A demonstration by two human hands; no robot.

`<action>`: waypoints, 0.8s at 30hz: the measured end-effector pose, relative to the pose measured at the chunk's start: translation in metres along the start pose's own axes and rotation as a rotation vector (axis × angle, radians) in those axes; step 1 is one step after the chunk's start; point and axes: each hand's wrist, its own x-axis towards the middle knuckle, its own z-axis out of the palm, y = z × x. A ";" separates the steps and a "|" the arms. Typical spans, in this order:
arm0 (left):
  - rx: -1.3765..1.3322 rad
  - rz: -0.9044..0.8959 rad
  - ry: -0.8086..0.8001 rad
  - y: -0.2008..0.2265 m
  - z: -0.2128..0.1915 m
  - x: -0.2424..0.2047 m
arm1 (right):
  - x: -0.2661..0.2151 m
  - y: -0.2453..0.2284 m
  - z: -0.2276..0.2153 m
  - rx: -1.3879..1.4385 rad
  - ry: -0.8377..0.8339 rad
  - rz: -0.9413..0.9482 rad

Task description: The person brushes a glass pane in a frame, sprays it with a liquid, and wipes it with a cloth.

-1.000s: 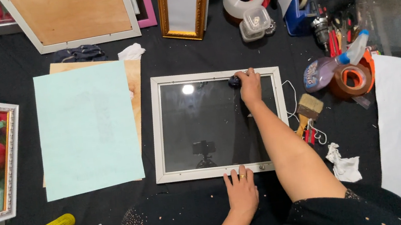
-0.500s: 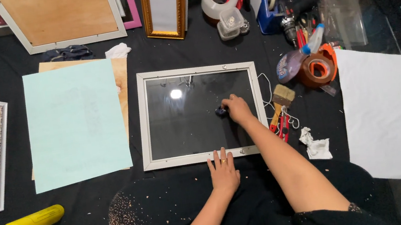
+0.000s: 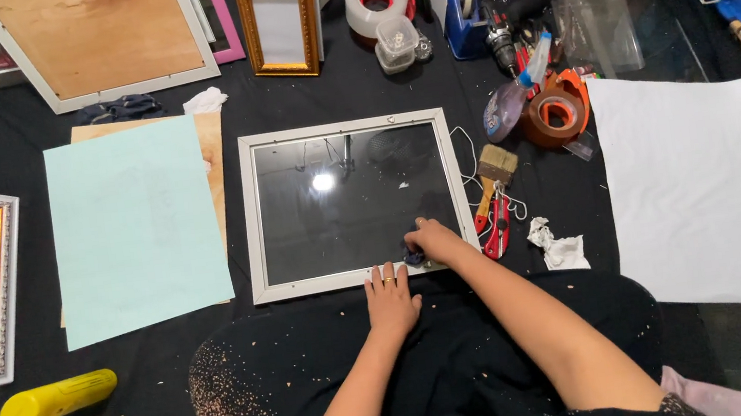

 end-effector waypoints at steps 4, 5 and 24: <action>0.025 -0.004 -0.014 0.001 0.000 -0.001 | -0.021 -0.021 -0.015 0.011 0.072 0.018; 0.025 -0.008 -0.021 0.002 -0.002 -0.001 | -0.023 -0.023 -0.019 0.015 0.074 0.021; 0.101 0.058 0.056 0.004 0.002 0.003 | 0.015 -0.021 -0.058 0.011 0.399 0.099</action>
